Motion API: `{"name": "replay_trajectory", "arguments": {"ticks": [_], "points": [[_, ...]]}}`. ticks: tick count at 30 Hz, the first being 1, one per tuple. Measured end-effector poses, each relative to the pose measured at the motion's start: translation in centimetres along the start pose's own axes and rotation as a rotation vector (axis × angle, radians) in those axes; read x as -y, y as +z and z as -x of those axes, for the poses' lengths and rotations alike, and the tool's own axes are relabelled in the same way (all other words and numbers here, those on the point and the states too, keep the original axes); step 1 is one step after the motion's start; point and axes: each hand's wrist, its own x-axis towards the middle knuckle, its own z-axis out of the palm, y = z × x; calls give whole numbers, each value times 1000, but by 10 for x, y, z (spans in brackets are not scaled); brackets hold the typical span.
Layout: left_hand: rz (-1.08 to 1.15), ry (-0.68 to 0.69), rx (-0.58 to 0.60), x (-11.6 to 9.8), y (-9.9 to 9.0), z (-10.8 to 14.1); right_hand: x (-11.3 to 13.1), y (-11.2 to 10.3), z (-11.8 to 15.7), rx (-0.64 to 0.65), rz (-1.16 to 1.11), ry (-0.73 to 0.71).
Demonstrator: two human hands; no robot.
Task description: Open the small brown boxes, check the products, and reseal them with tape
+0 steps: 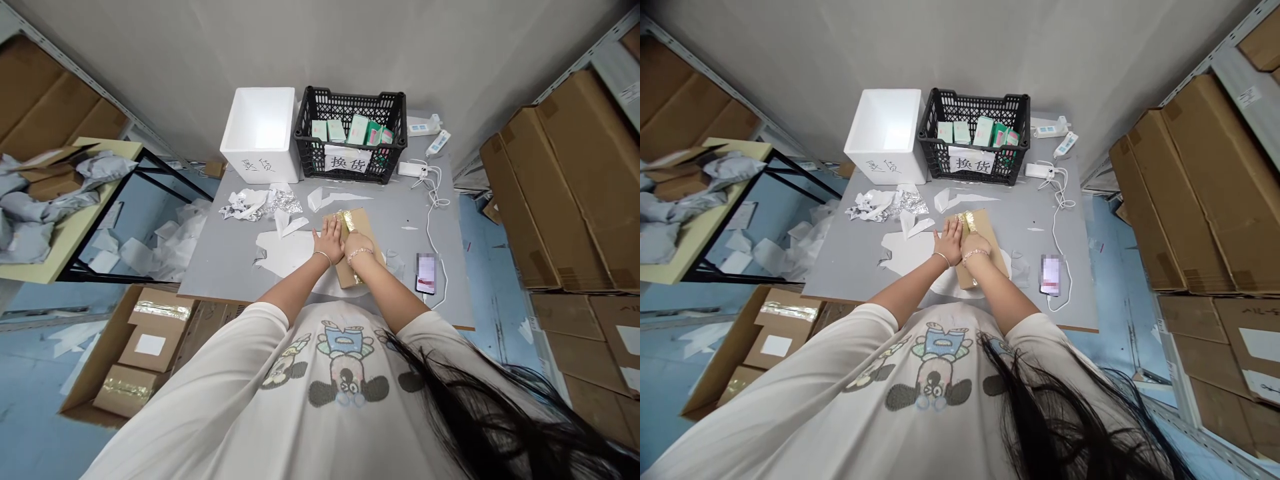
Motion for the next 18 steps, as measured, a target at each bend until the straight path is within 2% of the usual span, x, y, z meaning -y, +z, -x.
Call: {"name": "replay_trajectory", "arguments": {"ticks": [9, 13, 18], "points": [[-9, -6, -32, -2, 1, 1, -23, 18, 50, 28, 52, 113], [-8, -1, -42, -3, 0, 2, -41, 30, 85, 62, 42, 147], [-22, -11, -44, -3, -1, 4, -65, 48, 131, 44, 47, 126]]}}
